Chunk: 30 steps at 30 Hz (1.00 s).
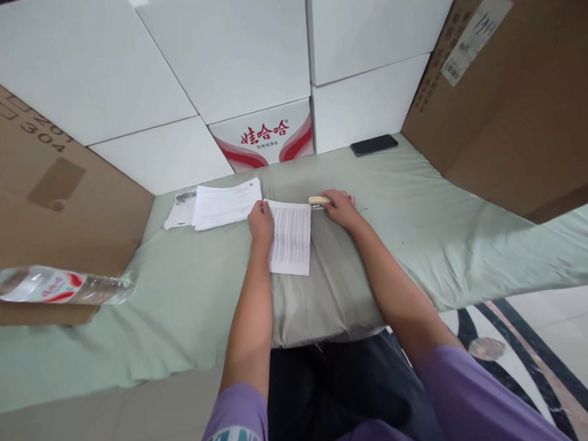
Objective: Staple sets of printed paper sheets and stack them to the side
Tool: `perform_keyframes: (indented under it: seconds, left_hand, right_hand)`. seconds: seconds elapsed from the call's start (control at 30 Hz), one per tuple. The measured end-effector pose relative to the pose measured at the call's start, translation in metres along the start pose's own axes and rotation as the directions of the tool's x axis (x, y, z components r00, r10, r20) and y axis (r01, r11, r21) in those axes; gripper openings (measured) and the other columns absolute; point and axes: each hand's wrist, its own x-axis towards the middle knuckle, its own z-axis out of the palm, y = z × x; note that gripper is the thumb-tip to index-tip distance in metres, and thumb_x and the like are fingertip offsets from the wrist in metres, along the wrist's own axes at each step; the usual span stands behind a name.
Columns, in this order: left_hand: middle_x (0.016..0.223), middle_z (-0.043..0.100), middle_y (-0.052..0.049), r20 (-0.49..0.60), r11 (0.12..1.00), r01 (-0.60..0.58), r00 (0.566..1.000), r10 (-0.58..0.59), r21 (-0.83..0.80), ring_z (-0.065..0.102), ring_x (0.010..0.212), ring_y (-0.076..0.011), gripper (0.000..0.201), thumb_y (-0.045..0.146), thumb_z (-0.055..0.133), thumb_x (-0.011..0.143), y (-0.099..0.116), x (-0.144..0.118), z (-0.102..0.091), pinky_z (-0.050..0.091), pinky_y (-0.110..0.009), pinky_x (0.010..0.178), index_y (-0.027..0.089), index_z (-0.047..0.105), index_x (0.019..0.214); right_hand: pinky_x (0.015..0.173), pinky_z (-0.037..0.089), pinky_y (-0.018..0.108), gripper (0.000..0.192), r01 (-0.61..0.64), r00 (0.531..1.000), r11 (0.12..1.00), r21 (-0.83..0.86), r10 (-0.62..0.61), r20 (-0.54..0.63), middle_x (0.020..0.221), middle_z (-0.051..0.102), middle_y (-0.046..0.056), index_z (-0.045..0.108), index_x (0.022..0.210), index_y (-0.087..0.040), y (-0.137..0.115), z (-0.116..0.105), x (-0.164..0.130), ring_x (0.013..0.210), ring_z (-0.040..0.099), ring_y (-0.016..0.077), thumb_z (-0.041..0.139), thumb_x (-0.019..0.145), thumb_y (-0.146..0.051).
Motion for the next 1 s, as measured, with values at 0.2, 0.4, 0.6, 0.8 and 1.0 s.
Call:
perform_keyframes:
  seconds: [0.2, 0.4, 0.6, 0.8, 1.0]
  left_hand:
    - [0.069, 0.052, 0.000, 0.016, 0.996, -0.009, 1.000, 0.007, 0.084, 0.048, 0.070, -0.0171, 0.031, 0.030, 0.045, 0.103, 0.001, -0.001, 0.002, 0.030, -0.030, 0.068, 0.022, 0.048, 0.073]
    - [0.077, 0.060, -0.005, 0.025, 0.990, 0.043, 0.999, -0.047, 0.137, 0.056, 0.077, -0.0215, 0.028, 0.034, 0.043, 0.103, 0.005, -0.004, 0.001, 0.033, -0.031, 0.070, 0.023, 0.054, 0.080]
    - [0.077, 0.060, -0.005, 0.035, 0.994, 0.036, 0.999, -0.040, 0.099, 0.056, 0.078, -0.0214, 0.028, 0.033, 0.044, 0.102, 0.004, -0.003, -0.002, 0.038, -0.031, 0.074, 0.023, 0.052, 0.077]
    - [0.070, 0.054, 0.002, 0.022, 0.963, 0.134, 0.991, -0.132, -0.234, 0.051, 0.076, -0.0150, 0.025, 0.026, 0.047, 0.096, -0.014, 0.019, -0.016, 0.041, -0.024, 0.074, 0.020, 0.053, 0.072]
    - [0.069, 0.057, 0.001, 0.078, 0.982, 0.152, 0.986, -0.144, -0.108, 0.052, 0.076, -0.0168, 0.025, 0.026, 0.051, 0.092, -0.017, 0.017, -0.013, 0.041, -0.027, 0.074, 0.020, 0.055, 0.068]
  right_hand:
    - [0.104, 0.032, 0.053, 0.046, -0.026, 0.999, 0.999, 0.026, 0.025, 0.022, 0.133, 0.067, 0.012, 0.068, 0.128, -0.023, -0.006, -0.003, -0.002, 0.124, 0.053, 0.0328, 0.049, 0.086, -0.022]
    - [0.107, 0.033, 0.052, 0.052, -0.005, 0.981, 0.993, 0.116, 0.028, -0.194, 0.134, 0.065, 0.013, 0.059, 0.139, -0.023, -0.026, -0.034, -0.005, 0.121, 0.057, 0.0314, 0.050, 0.088, -0.032]
    - [0.100, 0.038, 0.046, 0.035, -0.008, 0.985, 0.997, 0.081, 0.022, -0.172, 0.113, 0.072, 0.009, 0.068, 0.119, -0.022, -0.047, -0.057, 0.012, 0.100, 0.063, 0.0254, 0.050, 0.090, -0.029]
    - [0.095, 0.042, 0.039, 0.028, -0.048, 0.985, 0.987, 0.151, 0.072, -0.155, 0.103, 0.074, 0.008, 0.072, 0.106, -0.019, -0.032, -0.028, 0.022, 0.098, 0.064, 0.0239, 0.051, 0.089, -0.027]
    - [0.088, 0.044, 0.035, 0.029, -0.124, 0.962, 0.974, 0.191, 0.165, -0.218, 0.092, 0.074, 0.007, 0.072, 0.099, -0.018, 0.001, 0.007, 0.010, 0.089, 0.063, 0.0218, 0.046, 0.090, -0.027]
